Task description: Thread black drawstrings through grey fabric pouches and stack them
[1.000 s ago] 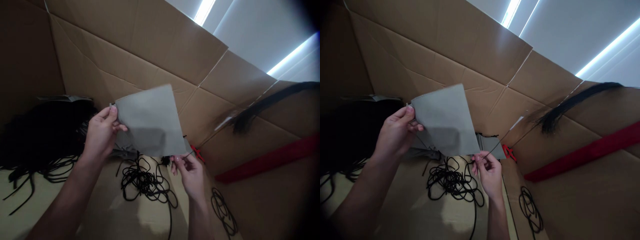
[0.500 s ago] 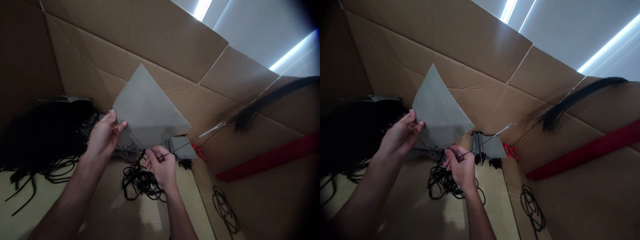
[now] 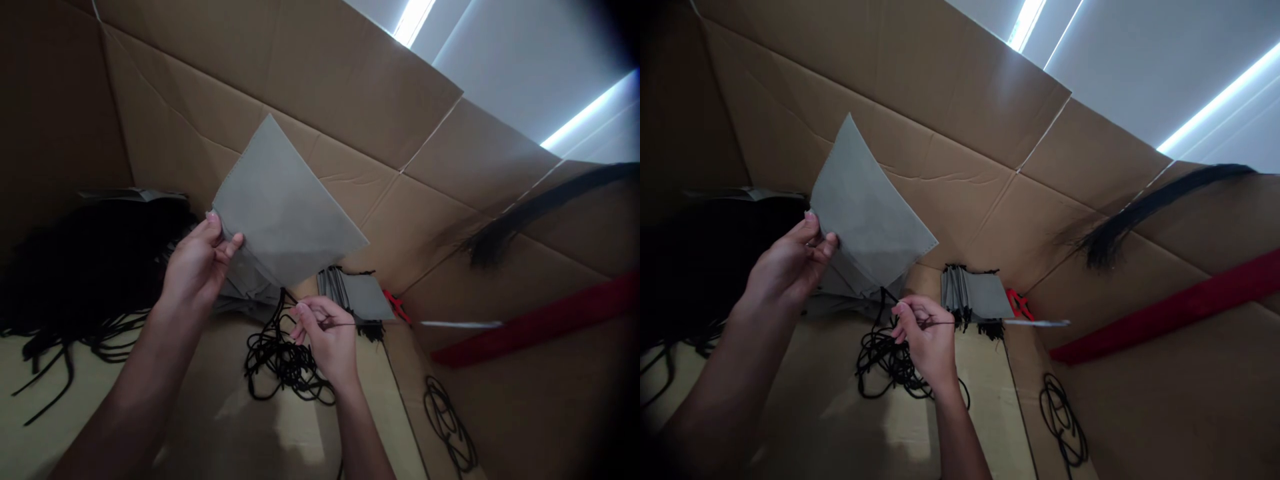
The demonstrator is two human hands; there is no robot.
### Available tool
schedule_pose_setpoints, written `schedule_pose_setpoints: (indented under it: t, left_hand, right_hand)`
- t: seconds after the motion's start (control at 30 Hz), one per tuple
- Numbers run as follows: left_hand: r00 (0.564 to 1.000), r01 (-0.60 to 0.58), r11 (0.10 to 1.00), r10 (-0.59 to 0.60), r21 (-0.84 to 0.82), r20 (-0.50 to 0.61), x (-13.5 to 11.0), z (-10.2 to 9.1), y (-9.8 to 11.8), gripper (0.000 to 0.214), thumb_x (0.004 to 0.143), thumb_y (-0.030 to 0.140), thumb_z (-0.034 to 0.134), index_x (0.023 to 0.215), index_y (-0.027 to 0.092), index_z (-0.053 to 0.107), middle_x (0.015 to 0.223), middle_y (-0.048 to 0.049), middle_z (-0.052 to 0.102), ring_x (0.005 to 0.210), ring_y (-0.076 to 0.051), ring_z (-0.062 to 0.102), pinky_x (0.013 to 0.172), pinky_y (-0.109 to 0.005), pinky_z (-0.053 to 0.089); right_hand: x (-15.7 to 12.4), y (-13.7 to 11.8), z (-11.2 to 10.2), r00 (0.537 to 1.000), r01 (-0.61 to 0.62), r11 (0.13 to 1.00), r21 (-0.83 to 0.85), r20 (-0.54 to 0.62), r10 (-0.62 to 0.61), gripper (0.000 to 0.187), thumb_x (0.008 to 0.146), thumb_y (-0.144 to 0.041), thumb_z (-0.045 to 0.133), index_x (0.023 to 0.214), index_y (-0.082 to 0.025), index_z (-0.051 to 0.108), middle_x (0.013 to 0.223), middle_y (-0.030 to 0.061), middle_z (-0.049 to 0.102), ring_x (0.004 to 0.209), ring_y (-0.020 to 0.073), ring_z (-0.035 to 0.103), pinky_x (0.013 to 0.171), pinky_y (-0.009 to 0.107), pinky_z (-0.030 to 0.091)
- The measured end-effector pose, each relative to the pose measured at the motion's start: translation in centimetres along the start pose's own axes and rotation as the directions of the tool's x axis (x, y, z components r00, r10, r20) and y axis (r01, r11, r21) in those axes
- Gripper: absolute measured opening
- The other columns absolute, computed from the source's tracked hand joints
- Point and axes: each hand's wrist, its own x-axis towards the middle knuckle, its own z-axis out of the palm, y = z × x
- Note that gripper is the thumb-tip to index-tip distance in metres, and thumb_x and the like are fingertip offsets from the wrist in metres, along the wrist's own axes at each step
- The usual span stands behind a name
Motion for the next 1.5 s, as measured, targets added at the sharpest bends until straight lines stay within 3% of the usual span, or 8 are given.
schedule_pose_setpoints:
  t: [0.3,0.43,0.53,0.67,0.8,1.0,1.27,1.5]
  left_hand:
    - [0.999,-0.032,0.999,0.032,-0.016,0.008,0.4,-0.2,0.1,0.031,0.103,0.008,0.060,0.078,0.018,0.076,0.089,-0.0026,0.075,0.066,-0.008,0.065,0.058,-0.010,0.060]
    - [0.996,-0.083,0.996,0.083,0.029,0.013,0.5,-0.5,0.1,0.030,0.106,0.014,0.060,0.082,0.018,0.079,0.101,-0.0054,0.077,0.073,-0.009,0.067,0.059,-0.010,0.060]
    - [0.993,-0.118,0.991,0.117,0.058,0.031,0.4,-0.6,0.0,0.026,0.104,0.015,0.062,0.085,0.019,0.078,0.105,-0.0068,0.077,0.081,-0.012,0.071,0.065,-0.015,0.064]
    - [0.976,-0.210,0.967,0.198,0.142,0.092,0.0,-0.3,-0.4,0.024,0.098,0.014,0.069,0.074,0.015,0.071,0.084,-0.0035,0.069,0.069,-0.011,0.064,0.068,-0.024,0.070]
    - [0.938,-0.323,0.881,0.251,0.345,0.237,-0.7,0.0,-0.8,0.019,0.093,0.018,0.075,0.075,0.014,0.073,0.075,0.0016,0.063,0.061,-0.010,0.061,0.063,-0.023,0.068]
    - [0.884,-0.411,0.750,0.190,0.519,0.427,-1.7,0.2,-1.1,0.013,0.088,0.026,0.082,0.089,0.014,0.077,0.075,-0.0012,0.074,0.059,-0.015,0.074,0.054,-0.021,0.057]
    - [0.759,-0.515,0.670,0.066,0.535,0.648,-2.7,0.3,-1.0,0.018,0.094,0.030,0.070,0.083,0.016,0.074,0.074,-0.0026,0.073,0.060,-0.016,0.071,0.058,-0.024,0.055]
    - [0.738,-0.496,0.696,0.022,0.520,0.674,-3.0,0.4,-0.7,0.013,0.090,0.028,0.075,0.086,0.016,0.078,0.073,-0.0038,0.077,0.063,-0.018,0.074,0.061,-0.025,0.057]
  right_hand:
    - [0.0,0.1,-0.2,0.998,-0.045,0.999,-0.019,0.030,0.046,0.029,0.092,-0.048,0.080,0.095,-0.020,0.073,0.084,0.0048,0.080,0.055,0.0111,0.068,0.049,0.021,0.055]
    - [-0.2,0.3,-1.3,0.988,-0.119,0.991,-0.061,0.093,0.125,0.033,0.094,-0.051,0.076,0.107,-0.022,0.068,0.089,0.0025,0.078,0.063,0.0119,0.070,0.059,0.024,0.059]
    - [-0.7,0.2,-2.9,0.945,-0.228,0.964,-0.139,0.208,0.253,0.032,0.086,-0.044,0.085,0.099,-0.020,0.067,0.078,0.0005,0.073,0.062,0.0139,0.069,0.061,0.027,0.059]
    - [-1.6,-1.2,-5.0,0.884,-0.279,0.927,-0.249,0.311,0.350,0.020,0.086,-0.030,0.084,0.089,-0.017,0.070,0.079,0.0026,0.074,0.067,0.0152,0.071,0.067,0.027,0.058]
    - [-2.2,-4.0,-6.3,0.896,-0.071,0.897,-0.436,0.368,0.249,0.031,0.107,-0.034,0.056,0.085,-0.019,0.073,0.081,0.0041,0.074,0.071,0.0159,0.070,0.070,0.027,0.055]
    - [-1.7,-5.5,-7.8,0.975,0.175,0.690,-0.702,0.223,-0.021,0.032,0.105,-0.032,0.055,0.084,-0.021,0.077,0.076,0.0056,0.077,0.065,0.0183,0.067,0.059,0.026,0.049]
    - [-0.5,-4.8,-7.9,0.983,0.173,0.627,-0.760,0.092,-0.159,0.030,0.100,-0.028,0.054,0.084,-0.020,0.078,0.073,0.0043,0.076,0.060,0.0179,0.065,0.059,0.025,0.049]
    - [-0.1,-5.1,-7.7,0.987,0.158,0.634,-0.757,0.119,-0.104,0.032,0.098,-0.024,0.051,0.075,-0.020,0.072,0.066,0.0030,0.071,0.060,0.0176,0.064,0.061,0.025,0.047]
